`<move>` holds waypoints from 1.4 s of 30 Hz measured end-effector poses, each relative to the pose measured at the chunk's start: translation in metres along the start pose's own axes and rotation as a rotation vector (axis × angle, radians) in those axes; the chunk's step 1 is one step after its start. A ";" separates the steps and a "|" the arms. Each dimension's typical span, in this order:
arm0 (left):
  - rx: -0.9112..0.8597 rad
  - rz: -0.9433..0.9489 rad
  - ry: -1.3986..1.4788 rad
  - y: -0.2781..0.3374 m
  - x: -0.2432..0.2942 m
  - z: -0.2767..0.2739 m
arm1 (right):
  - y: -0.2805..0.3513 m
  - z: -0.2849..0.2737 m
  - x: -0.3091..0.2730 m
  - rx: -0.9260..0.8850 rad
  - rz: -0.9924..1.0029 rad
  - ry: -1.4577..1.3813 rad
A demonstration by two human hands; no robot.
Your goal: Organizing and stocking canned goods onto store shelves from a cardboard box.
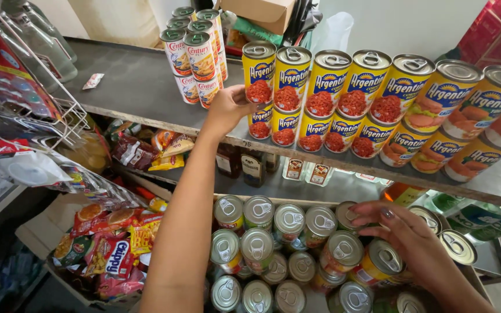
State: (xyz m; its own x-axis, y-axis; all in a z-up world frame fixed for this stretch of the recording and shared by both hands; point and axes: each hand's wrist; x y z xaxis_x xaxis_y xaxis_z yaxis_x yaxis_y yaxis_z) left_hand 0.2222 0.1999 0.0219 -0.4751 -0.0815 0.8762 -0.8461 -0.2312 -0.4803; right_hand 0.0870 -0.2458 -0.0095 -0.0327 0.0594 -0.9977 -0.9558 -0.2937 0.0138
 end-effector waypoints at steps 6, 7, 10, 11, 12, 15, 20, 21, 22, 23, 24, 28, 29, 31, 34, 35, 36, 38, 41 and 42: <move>0.029 0.038 -0.027 0.000 -0.012 -0.002 | 0.007 0.002 -0.026 0.131 -0.152 0.174; 0.026 0.039 -0.024 0.003 -0.010 -0.002 | 0.012 0.007 -0.037 0.136 -0.153 0.175; 0.027 0.010 -0.047 0.003 -0.006 -0.002 | 0.006 -0.011 -0.050 0.708 -0.532 0.508; 0.034 0.015 -0.095 0.002 -0.009 -0.003 | -0.009 -0.039 -0.038 0.744 -0.710 0.265; 0.034 0.013 -0.142 0.003 -0.013 -0.001 | -0.019 -0.069 -0.025 0.767 -0.883 0.021; 0.043 -0.006 -0.161 0.014 0.014 0.004 | -0.035 -0.116 -0.038 0.861 -0.898 0.190; -0.037 0.015 -0.152 0.008 -0.004 -0.002 | -0.068 -0.163 -0.015 0.886 -0.738 0.519; -0.066 -0.006 -0.147 0.007 -0.005 -0.005 | -0.076 -0.165 -0.014 0.819 -0.702 0.504; -0.069 0.002 -0.142 0.014 0.014 0.000 | -0.079 -0.166 -0.015 0.824 -0.710 0.506; 0.020 0.011 -0.470 0.022 0.033 0.004 | -0.083 -0.166 -0.016 0.773 -0.658 0.443; 0.110 0.019 -0.796 0.029 0.051 0.010 | -0.086 -0.167 -0.017 0.724 -0.606 0.382; 0.249 0.197 -0.804 0.049 0.097 0.026 | -0.095 -0.153 -0.028 0.622 -0.630 0.229; 0.260 0.242 -0.844 0.056 0.118 0.036 | -0.097 -0.150 -0.031 0.650 -0.630 0.313; 0.262 0.283 -0.884 0.066 0.141 0.050 | -0.098 -0.144 -0.031 0.682 -0.620 0.397; 0.267 0.507 -0.906 0.073 0.156 0.068 | -0.105 -0.139 -0.033 0.616 -0.627 0.222; 0.250 0.594 -0.934 0.075 0.164 0.077 | -0.106 -0.137 -0.033 0.643 -0.672 0.253; 0.229 0.681 -0.962 0.077 0.171 0.086 | -0.106 -0.135 -0.031 0.673 -0.715 0.282; 0.187 0.677 -0.885 0.090 0.187 0.115 | -0.099 -0.125 -0.044 0.713 -0.655 0.262; 0.083 0.711 -0.736 0.111 0.203 0.161 | -0.102 -0.141 -0.039 0.754 -0.652 0.258; 0.022 0.748 -0.663 0.118 0.206 0.178 | -0.103 -0.152 -0.032 0.754 -0.708 0.274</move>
State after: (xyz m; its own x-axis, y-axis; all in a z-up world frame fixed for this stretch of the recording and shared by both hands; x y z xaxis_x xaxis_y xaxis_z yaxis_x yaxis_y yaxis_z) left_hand 0.0680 -0.0171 0.1527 -0.6470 -0.7365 0.1974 -0.3767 0.0836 -0.9226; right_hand 0.2311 -0.3626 0.0108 0.5774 -0.2584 -0.7745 -0.6686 0.3947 -0.6302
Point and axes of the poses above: each hand's wrist, its own y-axis away from the middle knuckle, its own z-axis out of the palm, x = y × z, and after that the axes turned 13 degrees about x, right-handed
